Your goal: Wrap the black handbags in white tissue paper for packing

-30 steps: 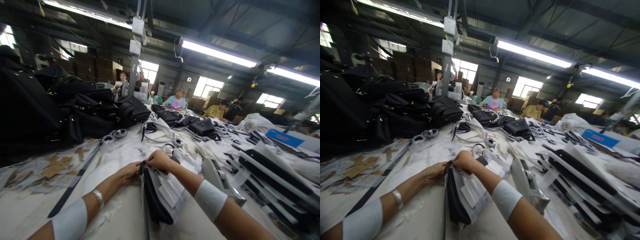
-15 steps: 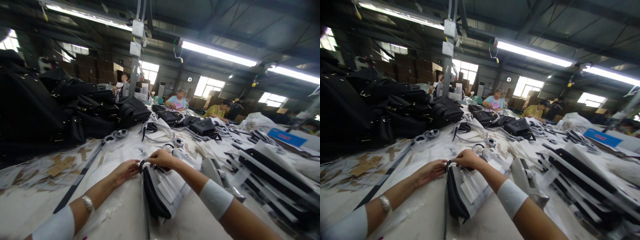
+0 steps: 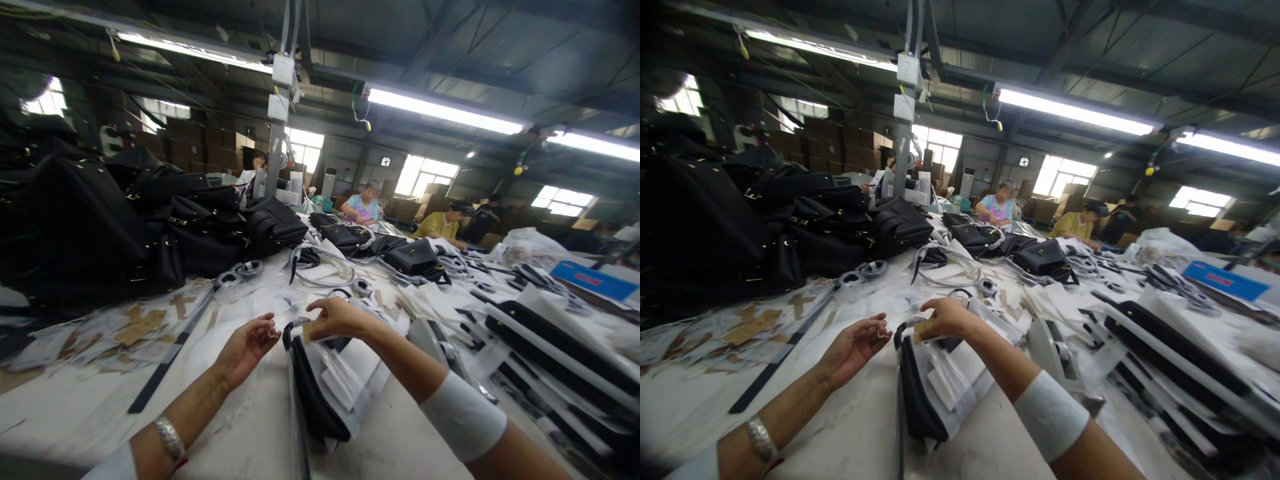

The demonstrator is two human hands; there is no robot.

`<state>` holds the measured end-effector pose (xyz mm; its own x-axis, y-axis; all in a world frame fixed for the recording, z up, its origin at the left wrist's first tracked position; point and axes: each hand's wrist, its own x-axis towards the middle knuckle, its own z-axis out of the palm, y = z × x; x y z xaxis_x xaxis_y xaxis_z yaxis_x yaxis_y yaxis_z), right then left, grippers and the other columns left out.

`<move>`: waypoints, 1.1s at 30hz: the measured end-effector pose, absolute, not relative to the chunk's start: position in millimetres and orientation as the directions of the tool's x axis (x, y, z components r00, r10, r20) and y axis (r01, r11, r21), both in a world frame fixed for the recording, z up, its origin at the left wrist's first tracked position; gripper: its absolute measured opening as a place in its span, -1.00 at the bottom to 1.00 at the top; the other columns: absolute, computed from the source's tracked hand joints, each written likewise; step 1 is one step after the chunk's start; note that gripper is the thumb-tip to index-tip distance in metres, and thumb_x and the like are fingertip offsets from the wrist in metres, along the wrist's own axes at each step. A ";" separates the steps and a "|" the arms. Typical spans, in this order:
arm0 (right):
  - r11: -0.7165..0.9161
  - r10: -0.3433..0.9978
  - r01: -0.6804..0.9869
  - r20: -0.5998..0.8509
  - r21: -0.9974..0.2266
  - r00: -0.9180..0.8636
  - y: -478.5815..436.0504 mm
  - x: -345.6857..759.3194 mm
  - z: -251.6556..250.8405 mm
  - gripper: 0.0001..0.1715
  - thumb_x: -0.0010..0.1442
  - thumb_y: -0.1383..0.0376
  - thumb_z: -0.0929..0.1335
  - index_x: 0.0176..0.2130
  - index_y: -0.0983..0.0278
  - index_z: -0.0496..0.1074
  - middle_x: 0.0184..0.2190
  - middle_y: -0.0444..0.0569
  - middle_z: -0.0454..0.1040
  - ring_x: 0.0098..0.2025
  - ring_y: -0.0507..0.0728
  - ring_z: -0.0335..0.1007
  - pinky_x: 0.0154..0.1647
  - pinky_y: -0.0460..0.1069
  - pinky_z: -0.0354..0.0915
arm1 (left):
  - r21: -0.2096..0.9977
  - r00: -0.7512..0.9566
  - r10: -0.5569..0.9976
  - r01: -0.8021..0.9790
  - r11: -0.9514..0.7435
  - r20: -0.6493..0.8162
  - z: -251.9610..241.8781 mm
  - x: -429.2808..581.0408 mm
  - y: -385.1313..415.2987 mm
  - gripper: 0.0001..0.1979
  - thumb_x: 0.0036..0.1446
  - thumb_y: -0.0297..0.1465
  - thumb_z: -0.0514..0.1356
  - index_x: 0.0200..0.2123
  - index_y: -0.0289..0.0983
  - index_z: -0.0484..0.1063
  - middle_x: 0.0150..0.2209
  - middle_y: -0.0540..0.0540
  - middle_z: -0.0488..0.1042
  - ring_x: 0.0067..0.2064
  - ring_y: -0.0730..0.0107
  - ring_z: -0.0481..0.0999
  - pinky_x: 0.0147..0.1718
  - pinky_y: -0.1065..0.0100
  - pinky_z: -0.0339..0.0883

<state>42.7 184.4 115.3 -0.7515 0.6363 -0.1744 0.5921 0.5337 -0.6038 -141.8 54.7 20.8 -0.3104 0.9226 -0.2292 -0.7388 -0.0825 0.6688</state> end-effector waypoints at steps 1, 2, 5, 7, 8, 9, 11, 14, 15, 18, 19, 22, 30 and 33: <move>0.538 0.649 0.576 -0.135 -0.615 -0.749 183.8 43.3 116.7 -0.27 -0.21 0.31 0.58 0.01 0.30 0.52 -0.43 -0.13 0.51 -0.41 0.05 0.39 -0.39 -0.11 0.23 | 0.670 -0.308 0.926 -0.737 -0.087 -0.218 21.1 -140.7 55.3 -0.79 0.10 -0.63 0.20 -0.18 -0.35 0.48 -0.38 -0.05 0.53 -0.42 0.51 0.55 -0.20 0.39 0.55; 0.538 0.660 0.557 -0.095 -0.632 -0.745 182.3 43.4 117.3 -0.30 -0.21 0.33 0.58 -0.01 0.31 0.53 -0.43 -0.13 0.51 -0.40 0.05 0.38 -0.38 -0.10 0.23 | 0.676 -0.303 0.930 -0.732 -0.087 -0.209 21.1 -139.8 55.9 -0.76 0.09 -0.63 0.22 -0.15 -0.34 0.50 -0.31 -0.08 0.55 -0.41 0.53 0.56 -0.21 0.43 0.54; 0.509 0.676 0.473 -0.007 -0.719 -0.737 173.7 40.8 114.4 -0.39 -0.09 0.32 0.53 -0.01 0.31 0.49 -0.41 -0.11 0.52 -0.37 0.07 0.41 -0.36 -0.10 0.26 | 0.708 -0.288 0.942 -0.701 -0.086 -0.171 20.1 -136.4 57.8 -0.60 0.02 -0.64 0.31 -0.04 -0.29 0.51 -0.03 -0.18 0.55 -0.23 0.47 0.61 -0.22 0.51 0.52; 0.472 0.673 0.400 0.028 -0.786 -0.739 166.4 36.7 108.7 -0.45 0.02 0.29 0.49 0.03 0.30 0.44 -0.38 -0.09 0.55 -0.36 0.07 0.45 -0.34 -0.09 0.30 | 0.734 -0.286 0.949 -0.672 -0.098 -0.135 18.9 -134.0 58.7 -0.48 -0.06 -0.65 0.36 0.01 -0.24 0.50 0.07 -0.18 0.51 -0.08 0.37 0.59 -0.21 0.54 0.50; 0.453 0.672 0.365 0.042 -0.813 -0.739 163.1 34.0 104.9 -0.49 0.07 0.28 0.46 0.03 0.31 0.42 -0.36 -0.08 0.56 -0.35 0.07 0.47 -0.32 -0.09 0.32 | 0.747 -0.290 0.950 -0.655 -0.108 -0.117 18.1 -133.0 59.1 -0.44 -0.08 -0.64 0.39 0.03 -0.22 0.50 0.08 -0.17 0.51 -0.03 0.33 0.58 -0.21 0.53 0.50; 0.436 0.674 0.335 0.057 -0.835 -0.737 160.4 31.0 100.9 -0.52 0.10 0.28 0.44 0.02 0.32 0.41 -0.34 -0.06 0.57 -0.33 0.07 0.49 -0.30 -0.08 0.34 | 0.760 -0.298 0.949 -0.638 -0.122 -0.098 17.1 -132.3 59.6 -0.41 -0.10 -0.63 0.41 0.05 -0.22 0.49 0.07 -0.17 0.52 0.00 0.30 0.57 -0.20 0.52 0.49; 0.415 0.683 0.289 0.086 -0.862 -0.725 156.9 24.4 92.7 -0.60 0.12 0.29 0.42 -0.03 0.34 0.42 -0.31 -0.02 0.59 -0.28 0.09 0.52 -0.25 -0.06 0.36 | 0.782 -0.330 0.942 -0.603 -0.161 -0.061 14.4 -132.1 61.0 -0.38 -0.11 -0.57 0.44 0.07 -0.22 0.48 0.03 -0.18 0.55 0.05 0.24 0.54 -0.15 0.48 0.48; 0.413 0.705 0.261 0.125 -0.873 -0.698 156.2 14.9 84.1 -0.65 0.13 0.31 0.40 -0.06 0.33 0.43 -0.29 -0.01 0.59 -0.25 0.11 0.53 -0.24 -0.05 0.37 | 0.793 -0.398 0.917 -0.560 -0.239 -0.005 9.1 -134.2 64.0 -0.41 -0.08 -0.47 0.47 0.07 -0.26 0.47 0.02 -0.18 0.56 0.13 0.19 0.49 0.02 0.37 0.43; 0.420 0.712 0.263 0.136 -0.868 -0.689 156.7 12.3 82.9 -0.65 0.12 0.32 0.40 -0.06 0.33 0.43 -0.31 -0.03 0.59 -0.27 0.11 0.53 -0.25 -0.05 0.37 | 0.792 -0.418 0.908 -0.552 -0.260 0.007 7.6 -135.1 64.9 -0.42 -0.07 -0.44 0.47 0.06 -0.27 0.47 0.02 -0.18 0.56 0.14 0.18 0.48 0.07 0.34 0.40; 0.460 0.719 0.295 0.158 -0.837 -0.676 158.6 6.6 85.1 -0.63 0.09 0.37 0.41 -0.06 0.31 0.47 -0.41 -0.11 0.55 -0.36 0.06 0.47 -0.33 -0.10 0.30 | 0.789 -0.444 0.896 -0.540 -0.292 0.028 6.5 -137.0 67.1 -0.42 -0.07 -0.38 0.48 0.05 -0.28 0.46 -0.01 -0.18 0.58 0.09 0.18 0.52 0.11 0.28 0.39; 0.476 0.717 0.309 0.160 -0.823 -0.678 159.2 5.3 87.4 -0.61 0.07 0.38 0.42 -0.05 0.30 0.48 -0.44 -0.13 0.53 -0.38 0.05 0.44 -0.36 -0.11 0.28 | 0.791 -0.439 0.898 -0.536 -0.294 0.036 7.4 -137.6 67.4 -0.40 -0.08 -0.37 0.48 0.06 -0.28 0.45 -0.02 -0.19 0.58 0.08 0.18 0.53 0.09 0.28 0.40; 0.519 0.703 0.353 0.153 -0.779 -0.695 161.3 1.7 95.7 -0.51 0.03 0.41 0.43 0.01 0.27 0.49 -0.50 -0.18 0.47 -0.45 0.01 0.36 -0.42 -0.14 0.21 | 0.802 -0.413 0.908 -0.521 -0.292 0.063 11.9 -139.7 67.7 -0.33 -0.08 -0.36 0.48 0.13 -0.28 0.40 -0.03 -0.20 0.59 0.06 0.15 0.55 0.05 0.30 0.42; 0.557 0.642 0.459 0.009 -0.692 -0.766 164.4 -2.4 105.2 -0.25 -0.03 0.41 0.46 0.17 0.27 0.40 -0.50 -0.20 0.45 -0.50 -0.02 0.33 -0.48 -0.17 0.20 | 0.816 -0.464 0.884 -0.490 -0.307 0.054 8.3 -141.3 69.7 -0.34 -0.06 -0.35 0.47 0.13 -0.24 0.39 0.02 -0.20 0.57 0.12 0.21 0.50 0.08 0.35 0.39; 0.569 0.633 0.494 -0.032 -0.657 -0.773 162.3 -3.8 106.8 -0.19 -0.05 0.41 0.46 0.21 0.27 0.36 -0.50 -0.20 0.46 -0.50 -0.02 0.33 -0.47 -0.17 0.21 | 0.832 -0.472 0.879 -0.462 -0.308 0.063 8.4 -138.6 70.1 -0.38 -0.05 -0.33 0.47 0.10 -0.24 0.42 0.01 -0.19 0.58 0.14 0.17 0.49 0.11 0.29 0.38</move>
<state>-3.8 162.3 106.8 -0.7732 0.6333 -0.0322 0.4939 0.5695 -0.6571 -138.6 70.1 8.4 -0.4724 0.8791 0.0631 -0.4618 -0.3079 0.8318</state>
